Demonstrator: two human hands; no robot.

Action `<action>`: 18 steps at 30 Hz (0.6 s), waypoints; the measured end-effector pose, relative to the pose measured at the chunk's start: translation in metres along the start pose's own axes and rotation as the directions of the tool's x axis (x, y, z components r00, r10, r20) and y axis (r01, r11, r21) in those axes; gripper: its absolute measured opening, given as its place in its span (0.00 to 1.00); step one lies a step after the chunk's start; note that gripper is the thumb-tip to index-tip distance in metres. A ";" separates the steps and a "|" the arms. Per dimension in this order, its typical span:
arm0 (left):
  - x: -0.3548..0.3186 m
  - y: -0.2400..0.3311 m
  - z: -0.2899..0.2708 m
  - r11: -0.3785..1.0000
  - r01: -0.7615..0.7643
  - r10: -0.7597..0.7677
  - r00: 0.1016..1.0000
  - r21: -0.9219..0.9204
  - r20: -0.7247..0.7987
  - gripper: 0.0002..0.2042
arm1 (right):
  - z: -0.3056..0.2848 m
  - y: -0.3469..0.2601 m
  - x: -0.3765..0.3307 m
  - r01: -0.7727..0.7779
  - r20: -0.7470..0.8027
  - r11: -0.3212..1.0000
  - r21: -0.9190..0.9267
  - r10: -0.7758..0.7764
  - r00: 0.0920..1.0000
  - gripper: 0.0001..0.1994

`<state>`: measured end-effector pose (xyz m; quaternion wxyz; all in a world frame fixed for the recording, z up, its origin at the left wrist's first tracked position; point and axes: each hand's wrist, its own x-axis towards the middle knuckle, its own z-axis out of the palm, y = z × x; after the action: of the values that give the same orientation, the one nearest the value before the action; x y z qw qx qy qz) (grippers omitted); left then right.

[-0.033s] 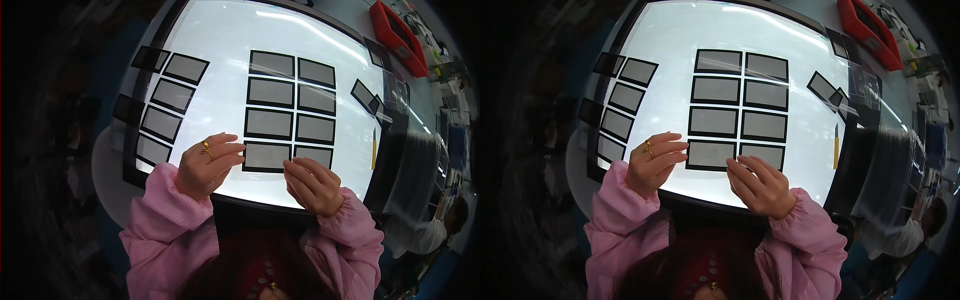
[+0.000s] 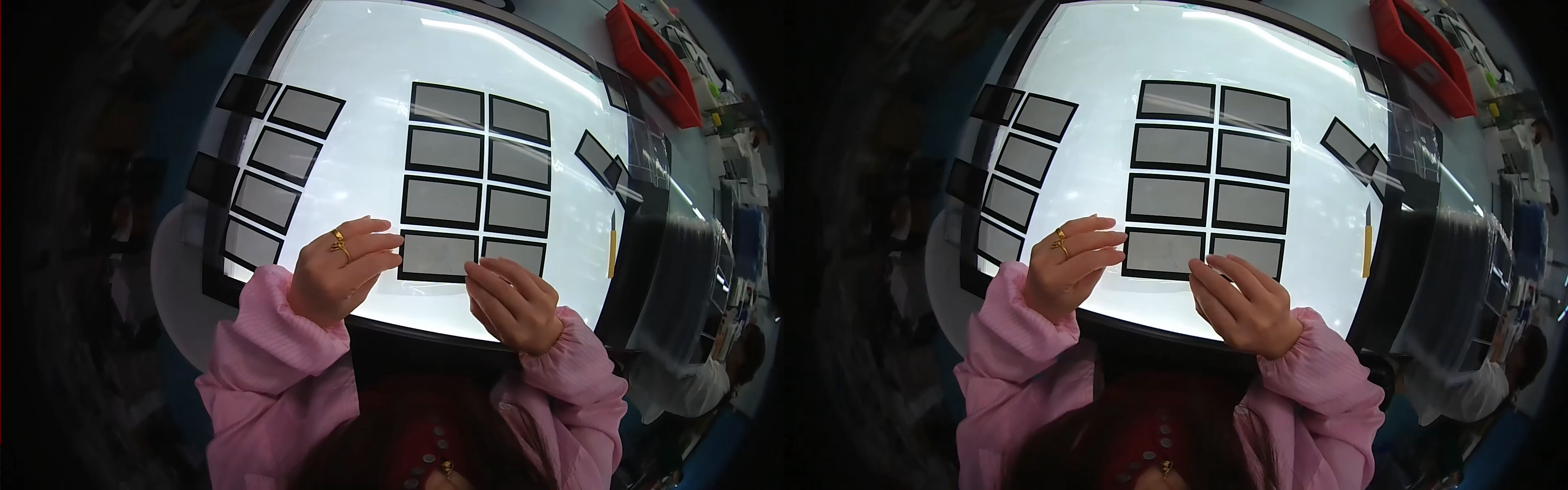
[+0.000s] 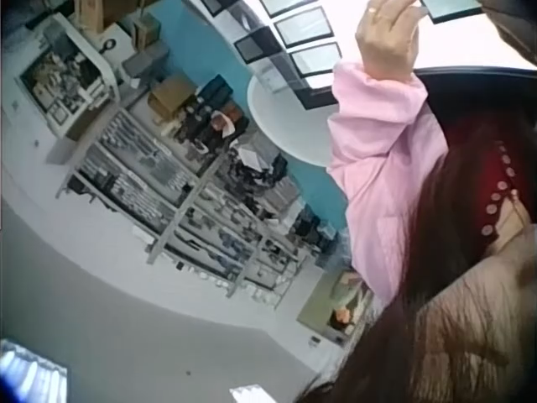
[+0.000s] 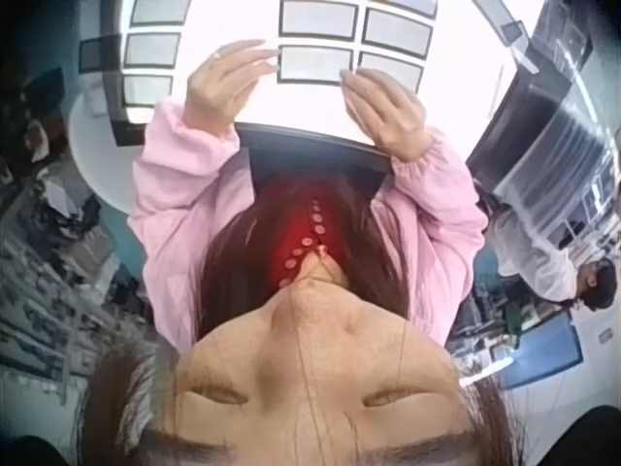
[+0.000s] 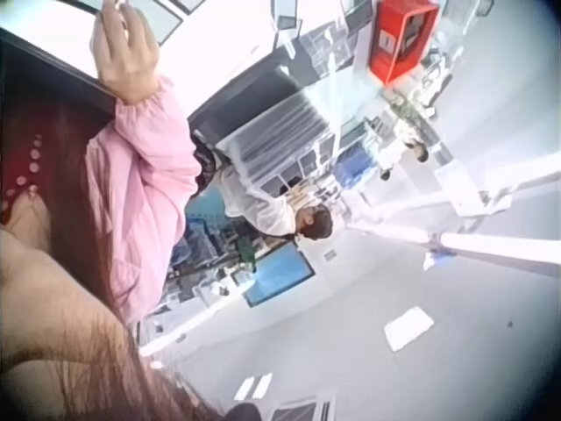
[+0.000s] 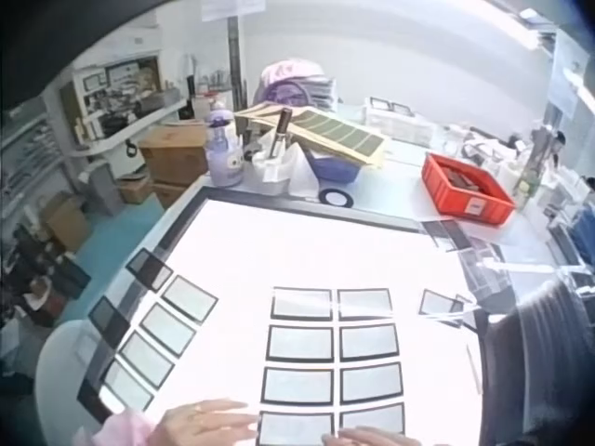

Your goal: Inspecting and arranging small electronic panels on a light table.

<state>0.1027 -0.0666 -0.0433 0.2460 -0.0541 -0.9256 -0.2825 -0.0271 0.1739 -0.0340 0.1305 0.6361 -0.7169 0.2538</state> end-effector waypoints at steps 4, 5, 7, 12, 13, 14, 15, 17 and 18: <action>0.001 0.001 -0.003 1.000 0.004 -0.004 1.000 0.006 0.016 0.08 | 0.000 0.000 0.001 -0.003 0.004 1.000 0.010 0.003 1.000 0.10; 0.000 0.002 -0.003 1.000 0.007 -0.007 1.000 0.012 0.019 0.08 | 0.000 0.000 0.001 -0.002 0.003 1.000 0.013 0.002 1.000 0.10; 0.000 0.001 -0.003 1.000 0.008 -0.008 1.000 0.016 0.022 0.08 | 0.000 0.000 0.001 -0.002 0.002 1.000 0.013 0.002 1.000 0.10; 0.000 0.002 -0.002 1.000 0.013 -0.013 1.000 0.019 0.015 0.08 | -0.001 0.000 0.002 0.010 -0.023 0.999 -0.034 -0.011 1.000 0.06; -0.001 0.002 -0.002 1.000 0.012 -0.012 1.000 0.016 0.015 0.08 | -0.001 0.000 0.002 0.008 -0.022 0.999 -0.037 -0.009 1.000 0.06; -0.002 0.002 -0.003 1.000 0.026 -0.026 0.999 0.007 0.030 0.08 | -0.001 0.000 0.003 0.015 -0.010 1.000 -0.018 -0.015 1.000 0.07; -0.003 0.001 -0.002 0.999 0.039 -0.039 0.998 -0.005 0.044 0.09 | -0.002 0.001 0.003 0.021 0.003 1.000 -0.001 -0.021 1.000 0.09; 0.000 0.002 -0.003 1.000 0.030 -0.030 0.999 0.007 0.042 0.08 | 0.000 0.001 0.001 0.019 0.001 1.000 -0.006 -0.019 1.000 0.09; 0.001 0.001 -0.004 0.999 0.023 -0.025 0.999 0.027 0.041 0.07 | 0.001 0.001 0.000 0.020 -0.004 1.000 -0.004 -0.020 1.000 0.09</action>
<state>0.1040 -0.0674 -0.0396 0.2243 -0.0455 -0.9347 -0.2721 -0.0274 0.1736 -0.0354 0.1357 0.6426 -0.7106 0.2524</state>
